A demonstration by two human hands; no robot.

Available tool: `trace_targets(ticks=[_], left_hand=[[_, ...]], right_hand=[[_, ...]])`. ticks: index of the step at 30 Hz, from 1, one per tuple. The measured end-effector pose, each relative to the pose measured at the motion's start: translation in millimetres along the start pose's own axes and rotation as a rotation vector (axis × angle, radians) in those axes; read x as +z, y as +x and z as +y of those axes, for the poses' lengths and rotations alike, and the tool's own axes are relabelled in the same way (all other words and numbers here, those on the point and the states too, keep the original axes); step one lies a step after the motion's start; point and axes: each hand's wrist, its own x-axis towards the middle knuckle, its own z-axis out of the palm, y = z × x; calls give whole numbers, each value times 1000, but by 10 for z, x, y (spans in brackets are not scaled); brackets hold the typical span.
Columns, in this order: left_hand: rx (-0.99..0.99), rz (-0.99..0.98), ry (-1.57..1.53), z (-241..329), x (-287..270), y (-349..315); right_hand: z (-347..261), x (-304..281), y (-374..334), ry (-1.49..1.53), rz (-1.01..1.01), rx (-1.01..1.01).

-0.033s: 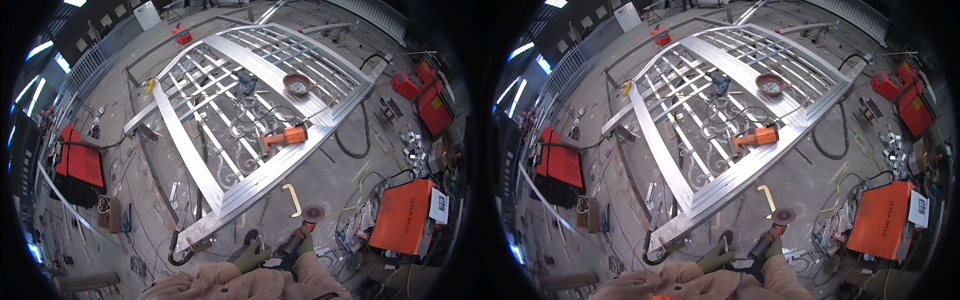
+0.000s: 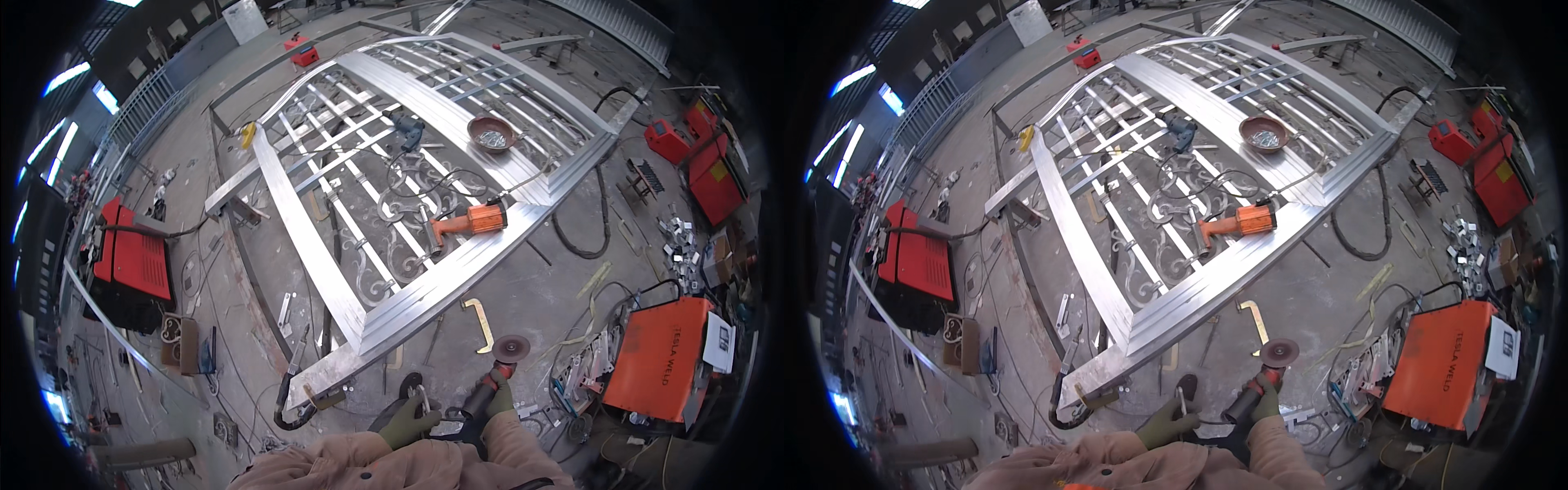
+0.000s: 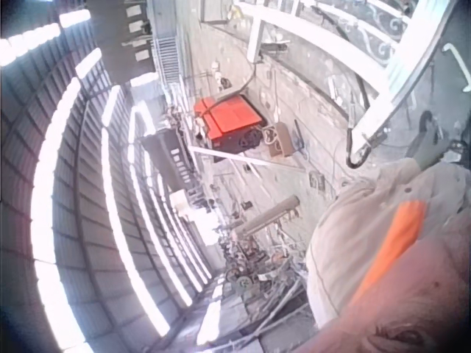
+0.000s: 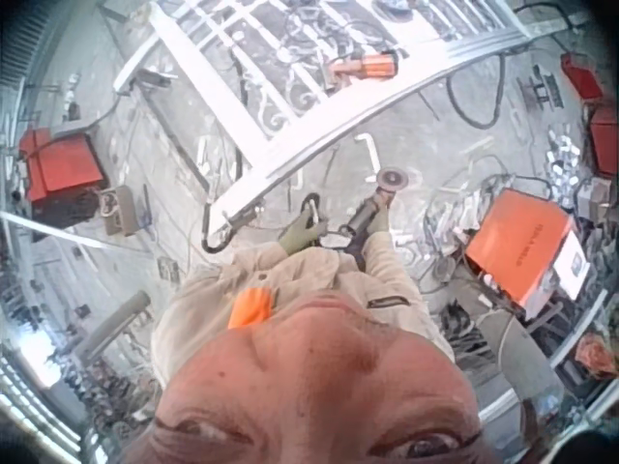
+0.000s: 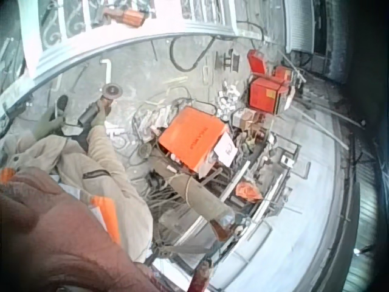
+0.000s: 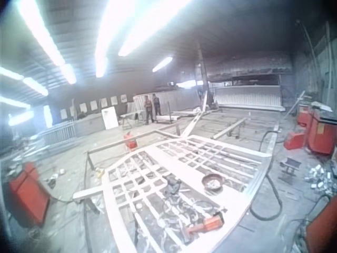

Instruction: The person assembles a decorative metal gate by positioning ornate metal pieces onto a white frame, grinding edges with an angle grinder, and welding joints with a welding torch. The person repeatedly aligns and secures the pieces to form the gate structure.

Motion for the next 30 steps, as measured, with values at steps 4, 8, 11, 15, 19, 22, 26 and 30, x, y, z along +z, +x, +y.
trace_targets(ticks=[4, 8, 11, 15, 19, 22, 26, 30], left_hand=[[289, 357, 150, -113, 248, -209], [5, 589, 20, -729, 611, -228], [14, 770, 190, -1094, 761, 127], [-191, 941, 96, -2134, 913, 408], [-276, 926, 189, -3104, 948, 570], [-202, 900, 116, -3224, 703, 677], [-102, 889, 198, -3608, 643, 572], [-245, 854, 175, -3635, 505, 459]], right_hand=[[-141, -78, 529, -255, 106, 162], [-78, -335, 1469, -569, 116, 314], [-23, -399, 2039, -682, 2, 249], [215, -191, 2535, -728, 95, 518], [865, -473, 3820, -1256, -103, 437], [1370, -673, 4705, -1417, -177, 167], [2082, -528, 5471, -1476, -213, 40], [2756, -463, 5869, -1613, -145, -183]])
